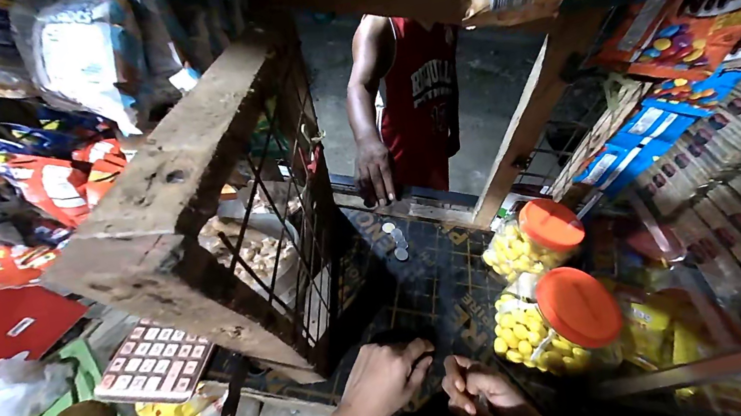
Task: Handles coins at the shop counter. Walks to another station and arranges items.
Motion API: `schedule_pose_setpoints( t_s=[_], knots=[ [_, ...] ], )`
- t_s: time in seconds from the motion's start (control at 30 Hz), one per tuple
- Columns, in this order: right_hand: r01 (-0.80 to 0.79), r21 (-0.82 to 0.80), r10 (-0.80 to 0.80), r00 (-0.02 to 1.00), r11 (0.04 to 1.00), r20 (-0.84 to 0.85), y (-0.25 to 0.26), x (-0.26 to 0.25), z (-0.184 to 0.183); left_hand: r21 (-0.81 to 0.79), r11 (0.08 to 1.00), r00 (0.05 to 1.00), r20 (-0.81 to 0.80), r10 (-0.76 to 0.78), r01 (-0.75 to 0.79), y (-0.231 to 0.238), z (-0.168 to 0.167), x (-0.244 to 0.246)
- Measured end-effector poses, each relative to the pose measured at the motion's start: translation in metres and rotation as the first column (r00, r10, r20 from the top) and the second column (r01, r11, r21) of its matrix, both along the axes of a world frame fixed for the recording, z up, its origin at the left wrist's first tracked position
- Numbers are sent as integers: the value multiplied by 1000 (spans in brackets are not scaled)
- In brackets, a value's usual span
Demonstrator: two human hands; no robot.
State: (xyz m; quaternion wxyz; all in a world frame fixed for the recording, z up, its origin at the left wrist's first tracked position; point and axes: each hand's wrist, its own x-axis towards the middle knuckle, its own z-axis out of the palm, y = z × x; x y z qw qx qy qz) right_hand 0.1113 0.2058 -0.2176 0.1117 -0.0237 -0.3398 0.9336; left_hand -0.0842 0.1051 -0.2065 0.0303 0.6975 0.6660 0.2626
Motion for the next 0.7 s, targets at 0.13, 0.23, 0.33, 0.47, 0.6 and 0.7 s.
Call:
schedule_pose_setpoints(
  t_s=[0.13, 0.23, 0.33, 0.47, 0.6, 0.7],
  knots=[
    [-4, -26, 4, 999, 1000, 34, -1, 0, 4, -11, 999, 999, 0, 32, -32, 0, 1, 1],
    [-11, -24, 12, 999, 1000, 48, -1, 1, 6, -13, 997, 997, -1, 72, -72, 0, 3, 2],
    [-14, -11, 14, 999, 1000, 49, -2, 1, 7, 8, 997, 997, -19, 77, -76, 0, 0, 2],
    [-27, -19, 28, 999, 999, 42, -1, 1, 6, 25, 997, 997, -32, 76, -75, 1, 0, 2],
    [-18, 41, 16, 998, 999, 67, -1, 1, 6, 36, 997, 997, -34, 75, -74, 2, -1, 2],
    [-10, 47, 7, 997, 999, 74, -2, 1, 7, 46, 997, 997, -41, 72, -70, 2, -3, 1]
  ],
)
